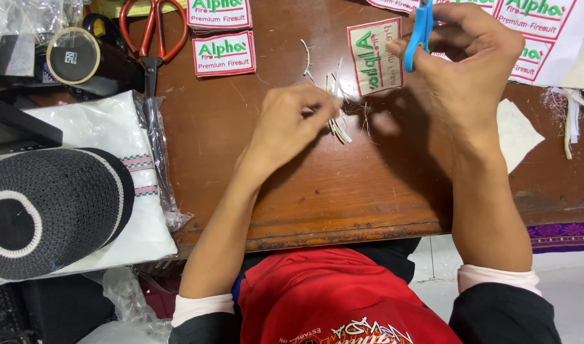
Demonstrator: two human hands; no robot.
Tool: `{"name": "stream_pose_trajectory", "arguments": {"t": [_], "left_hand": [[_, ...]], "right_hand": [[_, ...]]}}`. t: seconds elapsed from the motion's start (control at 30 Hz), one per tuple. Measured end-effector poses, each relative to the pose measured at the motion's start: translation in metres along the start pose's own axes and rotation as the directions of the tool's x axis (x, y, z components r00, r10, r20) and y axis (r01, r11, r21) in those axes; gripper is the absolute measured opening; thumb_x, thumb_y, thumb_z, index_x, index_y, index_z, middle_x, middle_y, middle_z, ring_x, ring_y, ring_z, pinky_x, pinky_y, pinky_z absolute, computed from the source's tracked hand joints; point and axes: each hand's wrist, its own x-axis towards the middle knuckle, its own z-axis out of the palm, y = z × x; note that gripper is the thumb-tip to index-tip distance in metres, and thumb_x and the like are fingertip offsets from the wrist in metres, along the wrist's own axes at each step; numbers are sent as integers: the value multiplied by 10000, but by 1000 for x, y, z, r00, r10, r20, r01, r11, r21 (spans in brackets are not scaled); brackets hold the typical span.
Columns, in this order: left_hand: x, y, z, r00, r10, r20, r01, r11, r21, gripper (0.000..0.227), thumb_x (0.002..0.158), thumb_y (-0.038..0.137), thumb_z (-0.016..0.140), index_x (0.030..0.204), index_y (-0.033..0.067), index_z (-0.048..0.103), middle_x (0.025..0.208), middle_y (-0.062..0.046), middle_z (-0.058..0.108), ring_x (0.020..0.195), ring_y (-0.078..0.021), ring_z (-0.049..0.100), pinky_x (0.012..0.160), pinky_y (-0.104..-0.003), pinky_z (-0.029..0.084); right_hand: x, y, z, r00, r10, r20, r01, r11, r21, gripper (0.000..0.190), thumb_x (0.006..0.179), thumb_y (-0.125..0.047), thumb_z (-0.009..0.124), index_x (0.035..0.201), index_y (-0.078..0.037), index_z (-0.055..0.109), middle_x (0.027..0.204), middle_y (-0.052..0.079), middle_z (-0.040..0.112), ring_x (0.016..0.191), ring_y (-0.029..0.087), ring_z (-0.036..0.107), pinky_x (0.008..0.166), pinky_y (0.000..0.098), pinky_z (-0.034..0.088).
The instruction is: Trimming excess threads from fabric labels using scissors at a workstation.
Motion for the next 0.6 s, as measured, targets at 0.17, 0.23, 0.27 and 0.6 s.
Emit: {"name": "stream_pose_trajectory", "arguments": {"t": [0.17, 0.23, 0.27, 0.6], "left_hand": [[-2, -9, 0, 999, 31, -40, -25, 988, 150, 272, 851, 155, 775, 1115, 174, 714, 1183, -39, 706, 1129, -233, 656, 1017, -527, 464], [-2, -2, -4, 995, 25, -100, -13, 993, 119, 330, 831, 250, 837, 1114, 173, 686, 1153, -39, 711, 1101, -215, 671, 1008, -516, 479], [-2, 4, -7, 981, 58, -186, -49, 997, 52, 331, 855, 238, 844, 1107, 155, 645, 1110, -26, 707, 991, -165, 679, 855, -379, 529], [-2, 17, -12, 893, 270, -361, -299, 954, -24, 69, 939, 84, 781, 946, 20, 757, 853, -71, 743, 718, -134, 629, 682, -266, 532]], "right_hand": [[-3, -2, 1, 998, -2, 66, 2, 1000, 7, 376, 950, 109, 968, 1198, 55, 691, 1116, 165, 750, 987, 189, 741, 848, 260, 634], [-4, -5, 3, 997, 8, 73, -9, 1000, 6, 412, 930, 84, 986, 1209, 58, 683, 1120, 166, 751, 992, 191, 745, 842, 258, 626], [-5, -9, 4, 994, 23, 106, -28, 999, 41, 397, 935, 89, 958, 1214, 60, 677, 1138, 185, 750, 992, 188, 741, 850, 265, 638], [-14, -43, 19, 940, 241, 241, -263, 963, 61, 341, 856, 25, 931, 1131, -4, 733, 999, 68, 749, 874, 66, 678, 713, 146, 531]]}}
